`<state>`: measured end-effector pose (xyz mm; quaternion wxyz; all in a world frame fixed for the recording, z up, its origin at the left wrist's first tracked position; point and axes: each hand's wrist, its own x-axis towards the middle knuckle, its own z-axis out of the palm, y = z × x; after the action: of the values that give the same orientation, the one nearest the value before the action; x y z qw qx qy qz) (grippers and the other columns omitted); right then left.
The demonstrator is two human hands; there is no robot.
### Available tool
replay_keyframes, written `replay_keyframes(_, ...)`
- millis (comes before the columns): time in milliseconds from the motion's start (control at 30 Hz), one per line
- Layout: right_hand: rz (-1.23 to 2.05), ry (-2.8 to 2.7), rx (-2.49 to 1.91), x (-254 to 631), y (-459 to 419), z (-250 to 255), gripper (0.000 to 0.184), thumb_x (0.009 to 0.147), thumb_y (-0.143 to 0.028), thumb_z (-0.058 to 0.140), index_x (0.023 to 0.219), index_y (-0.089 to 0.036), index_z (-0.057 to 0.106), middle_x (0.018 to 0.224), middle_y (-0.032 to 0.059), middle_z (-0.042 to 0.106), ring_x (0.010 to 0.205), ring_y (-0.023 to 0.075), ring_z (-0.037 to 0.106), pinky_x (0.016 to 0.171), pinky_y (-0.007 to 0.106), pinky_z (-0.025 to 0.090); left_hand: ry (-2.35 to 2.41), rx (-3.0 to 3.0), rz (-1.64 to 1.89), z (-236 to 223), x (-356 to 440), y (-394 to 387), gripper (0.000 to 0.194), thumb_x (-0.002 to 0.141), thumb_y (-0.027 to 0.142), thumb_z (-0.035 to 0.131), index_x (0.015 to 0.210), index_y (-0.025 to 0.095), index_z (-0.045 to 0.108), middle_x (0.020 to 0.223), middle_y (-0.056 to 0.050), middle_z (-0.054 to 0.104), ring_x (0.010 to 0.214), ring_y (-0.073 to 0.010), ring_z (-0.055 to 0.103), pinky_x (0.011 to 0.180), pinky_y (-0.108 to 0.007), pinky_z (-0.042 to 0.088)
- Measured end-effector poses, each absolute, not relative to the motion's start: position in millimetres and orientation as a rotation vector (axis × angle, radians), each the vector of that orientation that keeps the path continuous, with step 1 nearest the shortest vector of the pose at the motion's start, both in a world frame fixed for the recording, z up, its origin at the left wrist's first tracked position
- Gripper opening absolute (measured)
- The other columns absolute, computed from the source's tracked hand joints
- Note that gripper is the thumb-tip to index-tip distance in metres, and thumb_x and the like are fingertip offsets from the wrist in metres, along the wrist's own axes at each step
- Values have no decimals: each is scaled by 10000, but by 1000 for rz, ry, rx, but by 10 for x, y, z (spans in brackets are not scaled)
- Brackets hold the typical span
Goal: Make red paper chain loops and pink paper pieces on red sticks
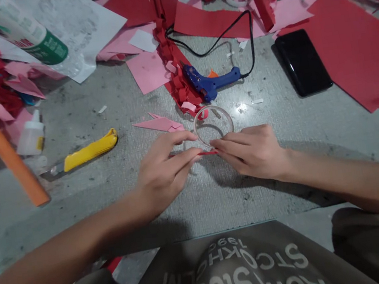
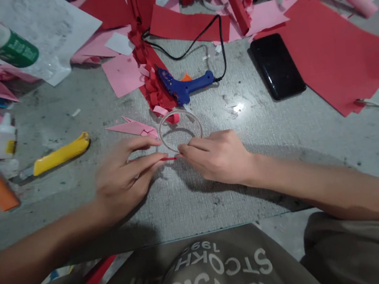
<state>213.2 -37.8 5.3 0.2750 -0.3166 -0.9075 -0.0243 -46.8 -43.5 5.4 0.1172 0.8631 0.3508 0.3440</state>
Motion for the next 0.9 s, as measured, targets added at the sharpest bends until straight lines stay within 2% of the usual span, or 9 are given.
replay_keyframes(133,-36,-2411,-874,2133,-376,49,115,1061,-214,665,1048,-148,758,786,-32,770,556,92,633,505,304,387,977,2529,1027,69,-467,-441,129,1009,109,697,1096,194,739,1111,-57,762,996,-172,698,892,-325,576)
replay_keyframes(433,-36,-2399,-919,2149,-355,87,156,1051,-218,674,931,-153,749,661,-41,678,524,93,569,493,321,348,947,2560,939,58,-507,-453,119,1006,109,693,1084,185,741,1094,-67,756,965,-169,685,859,-315,568)
replay_keyframes(633,-195,-2412,-749,2164,-395,118,41,1032,-166,701,1036,-127,713,705,-34,706,555,85,569,519,307,400,954,2527,949,96,-507,-411,122,1010,102,685,1068,196,739,1095,-61,764,969,-169,712,875,-319,582)
replay_keyframes(767,-212,-2359,-690,2164,-397,100,120,995,-134,735,1104,-107,694,757,-13,739,565,92,571,502,321,398,927,2535,934,136,-516,-407,150,1006,77,672,1062,201,734,1088,-54,766,955,-165,709,854,-316,579)
replay_keyframes(900,-168,-2338,-646,2160,-405,112,146,989,-133,736,1133,-142,713,808,4,773,588,108,612,498,319,419,901,2561,916,145,-549,-426,182,996,63,662,1092,200,735,1101,-59,765,965,-170,712,869,-322,582)
